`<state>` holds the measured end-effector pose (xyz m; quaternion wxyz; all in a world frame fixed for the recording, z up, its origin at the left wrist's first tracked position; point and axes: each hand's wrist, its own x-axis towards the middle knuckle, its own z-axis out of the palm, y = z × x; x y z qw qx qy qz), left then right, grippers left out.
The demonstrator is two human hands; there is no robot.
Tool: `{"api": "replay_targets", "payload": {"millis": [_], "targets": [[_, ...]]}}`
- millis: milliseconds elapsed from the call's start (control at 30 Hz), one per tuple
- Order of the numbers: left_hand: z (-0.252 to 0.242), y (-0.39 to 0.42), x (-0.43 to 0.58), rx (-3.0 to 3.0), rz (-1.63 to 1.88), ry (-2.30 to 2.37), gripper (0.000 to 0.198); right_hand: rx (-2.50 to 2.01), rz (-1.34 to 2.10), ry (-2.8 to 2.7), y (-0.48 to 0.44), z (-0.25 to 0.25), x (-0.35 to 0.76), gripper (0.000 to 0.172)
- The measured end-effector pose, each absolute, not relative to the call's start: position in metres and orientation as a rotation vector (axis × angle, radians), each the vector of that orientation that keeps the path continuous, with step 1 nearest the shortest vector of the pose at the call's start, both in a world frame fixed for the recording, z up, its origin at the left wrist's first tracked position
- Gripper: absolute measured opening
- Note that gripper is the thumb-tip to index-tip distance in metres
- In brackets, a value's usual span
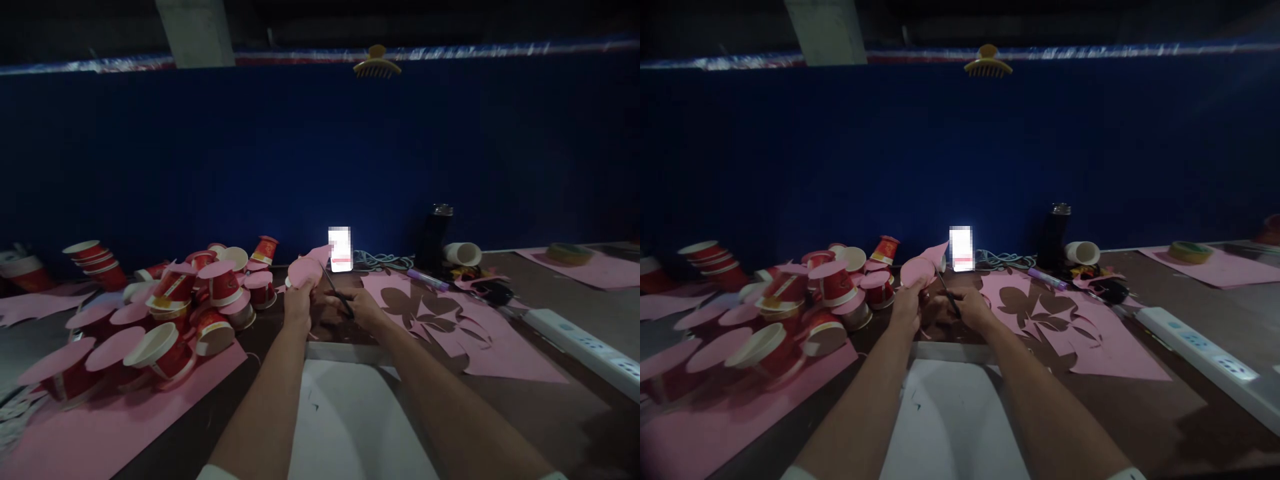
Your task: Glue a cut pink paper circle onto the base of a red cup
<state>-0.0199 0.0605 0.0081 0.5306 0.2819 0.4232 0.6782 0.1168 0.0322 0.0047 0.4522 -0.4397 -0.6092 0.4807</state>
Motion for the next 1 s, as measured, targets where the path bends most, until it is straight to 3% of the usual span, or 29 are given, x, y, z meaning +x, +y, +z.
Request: {"api": "replay_targets", "payload": {"millis": [1000], "targets": [[0.0023,0.0640,-0.0209,0.762,1.599,1.075,0.024,-1.070,1.219,-1.473,0.0302,0.0062,0.1155,0.056]]}}
